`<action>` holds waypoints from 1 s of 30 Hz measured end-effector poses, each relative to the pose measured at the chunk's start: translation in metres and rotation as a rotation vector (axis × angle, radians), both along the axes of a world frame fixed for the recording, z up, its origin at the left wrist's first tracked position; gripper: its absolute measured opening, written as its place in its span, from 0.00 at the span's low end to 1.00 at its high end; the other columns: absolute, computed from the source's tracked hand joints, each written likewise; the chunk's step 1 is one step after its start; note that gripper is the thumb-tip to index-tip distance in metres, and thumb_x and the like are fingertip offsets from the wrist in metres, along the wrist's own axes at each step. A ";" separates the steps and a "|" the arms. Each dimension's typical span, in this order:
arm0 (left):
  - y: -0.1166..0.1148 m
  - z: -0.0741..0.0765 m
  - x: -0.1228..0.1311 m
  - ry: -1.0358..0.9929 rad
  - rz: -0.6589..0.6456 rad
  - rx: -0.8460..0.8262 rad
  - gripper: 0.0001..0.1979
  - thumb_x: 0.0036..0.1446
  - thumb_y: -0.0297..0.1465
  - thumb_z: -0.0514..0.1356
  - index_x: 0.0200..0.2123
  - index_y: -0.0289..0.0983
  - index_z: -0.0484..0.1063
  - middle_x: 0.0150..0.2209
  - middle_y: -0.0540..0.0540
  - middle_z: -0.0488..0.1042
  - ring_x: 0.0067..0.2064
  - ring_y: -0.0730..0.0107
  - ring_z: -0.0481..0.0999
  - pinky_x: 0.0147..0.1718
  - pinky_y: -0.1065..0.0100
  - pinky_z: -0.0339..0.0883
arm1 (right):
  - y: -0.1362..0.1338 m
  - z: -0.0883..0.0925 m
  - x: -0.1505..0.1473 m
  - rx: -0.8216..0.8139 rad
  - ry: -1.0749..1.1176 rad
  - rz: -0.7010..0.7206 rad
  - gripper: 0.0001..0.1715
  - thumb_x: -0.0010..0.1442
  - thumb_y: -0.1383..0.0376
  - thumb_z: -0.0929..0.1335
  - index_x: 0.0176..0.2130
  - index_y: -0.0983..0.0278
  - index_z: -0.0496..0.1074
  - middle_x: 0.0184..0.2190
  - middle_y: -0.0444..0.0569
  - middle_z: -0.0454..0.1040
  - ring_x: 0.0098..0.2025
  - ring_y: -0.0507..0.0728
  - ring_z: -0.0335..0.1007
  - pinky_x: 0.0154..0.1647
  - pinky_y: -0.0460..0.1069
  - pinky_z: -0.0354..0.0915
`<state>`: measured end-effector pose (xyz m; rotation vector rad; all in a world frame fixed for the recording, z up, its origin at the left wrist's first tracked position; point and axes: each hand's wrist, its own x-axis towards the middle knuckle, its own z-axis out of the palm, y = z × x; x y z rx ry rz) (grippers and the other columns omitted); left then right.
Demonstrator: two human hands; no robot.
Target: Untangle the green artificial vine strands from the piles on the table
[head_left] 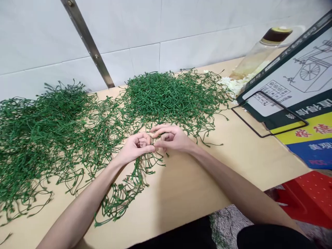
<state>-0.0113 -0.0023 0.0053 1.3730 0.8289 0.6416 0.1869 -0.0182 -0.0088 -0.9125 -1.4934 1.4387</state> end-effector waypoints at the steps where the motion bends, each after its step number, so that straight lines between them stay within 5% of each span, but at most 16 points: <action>1: 0.000 0.001 0.000 0.014 0.001 0.009 0.19 0.40 0.36 0.73 0.25 0.34 0.66 0.18 0.58 0.58 0.19 0.84 0.54 0.19 0.78 0.48 | 0.000 0.000 0.002 0.035 -0.055 0.006 0.19 0.47 0.56 0.76 0.36 0.66 0.76 0.45 0.54 0.75 0.21 0.45 0.65 0.19 0.43 0.65; 5: 0.001 0.003 -0.002 0.032 0.027 0.029 0.17 0.43 0.38 0.71 0.28 0.35 0.70 0.21 0.52 0.70 0.22 0.78 0.67 0.23 0.76 0.59 | 0.002 -0.002 0.014 0.228 -0.311 -0.127 0.18 0.53 0.55 0.74 0.36 0.67 0.77 0.19 0.41 0.68 0.18 0.46 0.53 0.17 0.43 0.52; 10: 0.002 0.004 -0.002 0.009 0.037 0.034 0.14 0.49 0.40 0.69 0.33 0.38 0.71 0.21 0.52 0.74 0.23 0.74 0.72 0.29 0.73 0.66 | 0.008 -0.001 0.027 0.589 -0.559 -0.502 0.16 0.62 0.58 0.68 0.30 0.66 0.77 0.27 0.49 0.75 0.25 0.50 0.62 0.29 0.48 0.61; 15: -0.002 0.000 0.002 -0.010 0.050 0.005 0.18 0.45 0.44 0.70 0.34 0.37 0.75 0.20 0.49 0.75 0.24 0.69 0.75 0.27 0.71 0.68 | 0.003 0.009 0.019 0.638 -0.280 -0.681 0.14 0.64 0.60 0.65 0.32 0.65 0.75 0.35 0.53 0.78 0.39 0.55 0.72 0.45 0.52 0.68; 18: -0.006 -0.002 0.005 -0.023 0.044 -0.031 0.19 0.43 0.45 0.71 0.29 0.35 0.77 0.18 0.48 0.75 0.21 0.69 0.74 0.24 0.72 0.67 | -0.003 0.014 0.008 0.339 0.054 -0.493 0.20 0.65 0.53 0.63 0.36 0.66 0.75 0.35 0.52 0.78 0.35 0.53 0.74 0.37 0.50 0.71; 21: -0.007 -0.001 0.008 -0.045 0.037 -0.058 0.17 0.40 0.43 0.72 0.24 0.35 0.78 0.18 0.46 0.76 0.20 0.70 0.74 0.23 0.71 0.67 | -0.007 0.009 0.001 0.013 0.190 -0.168 0.29 0.63 0.46 0.62 0.30 0.67 0.74 0.24 0.47 0.74 0.23 0.49 0.67 0.23 0.45 0.65; 25: -0.006 0.001 0.010 -0.046 0.085 -0.083 0.15 0.37 0.39 0.74 0.22 0.34 0.77 0.17 0.47 0.76 0.21 0.70 0.74 0.23 0.71 0.68 | -0.007 0.000 0.001 -0.078 0.114 0.045 0.19 0.55 0.53 0.72 0.28 0.67 0.75 0.19 0.41 0.70 0.18 0.45 0.59 0.17 0.42 0.55; 30: -0.006 0.001 0.012 -0.046 0.089 -0.065 0.14 0.36 0.37 0.75 0.21 0.34 0.76 0.17 0.49 0.73 0.19 0.74 0.70 0.21 0.73 0.63 | -0.008 0.004 0.008 -0.151 0.052 0.240 0.14 0.45 0.63 0.78 0.30 0.68 0.76 0.20 0.40 0.71 0.20 0.45 0.62 0.19 0.41 0.58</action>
